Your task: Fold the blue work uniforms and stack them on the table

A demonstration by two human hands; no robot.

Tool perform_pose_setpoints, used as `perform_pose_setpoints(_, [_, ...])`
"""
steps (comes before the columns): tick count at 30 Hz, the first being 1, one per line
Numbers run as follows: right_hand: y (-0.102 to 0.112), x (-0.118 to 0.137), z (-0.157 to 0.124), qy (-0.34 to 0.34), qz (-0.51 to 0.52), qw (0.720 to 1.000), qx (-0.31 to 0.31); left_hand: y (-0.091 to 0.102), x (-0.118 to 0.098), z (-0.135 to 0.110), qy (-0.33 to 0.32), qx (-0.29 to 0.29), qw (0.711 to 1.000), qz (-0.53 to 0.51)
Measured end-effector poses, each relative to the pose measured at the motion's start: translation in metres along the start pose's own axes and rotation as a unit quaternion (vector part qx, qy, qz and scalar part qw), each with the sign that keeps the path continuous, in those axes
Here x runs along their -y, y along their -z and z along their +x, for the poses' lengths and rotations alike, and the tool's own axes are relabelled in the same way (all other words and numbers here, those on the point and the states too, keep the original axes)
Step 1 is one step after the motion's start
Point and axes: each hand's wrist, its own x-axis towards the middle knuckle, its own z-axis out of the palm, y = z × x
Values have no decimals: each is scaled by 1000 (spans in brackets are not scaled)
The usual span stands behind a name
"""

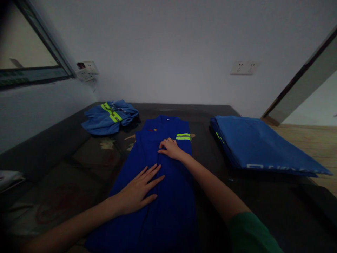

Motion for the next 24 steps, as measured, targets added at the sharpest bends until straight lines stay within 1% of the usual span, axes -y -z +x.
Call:
perform_pose_setpoints(3, [-8,5,-3,-1,-38,999,-23,2,-8,-8,-20,33,999,-14])
perform_pose_setpoints(6, [-12,9,-7,0,-80,996,-47,6,-9,-11,-45,38,998,-33])
perform_pose_setpoints(9, [-8,13,-11,-1,-57,994,-91,11,-1,-7,-42,10,998,-47])
perform_pose_setpoints(12, [-5,21,-20,-44,-13,986,-159,9,14,-2,1,-40,999,-27])
perform_pose_setpoints(13, [-5,25,-24,-62,-6,984,-170,7,19,0,17,-53,998,-14])
perform_pose_setpoints(14, [-7,29,-28,-76,-6,983,-167,4,24,0,30,-59,998,0])
perform_pose_setpoints(15, [-11,32,-33,-87,-12,984,-152,0,29,0,39,-60,997,13])
perform_pose_setpoints(17, [-18,36,-39,-98,-33,990,-98,-7,34,-1,43,-52,997,32])
perform_pose_setpoints(20, [-26,37,-41,-112,-59,992,-28,-13,36,-4,38,-36,997,54])
perform_pose_setpoints(24, [-26,36,-35,-133,-69,989,6,-16,33,-5,42,-22,996,69])
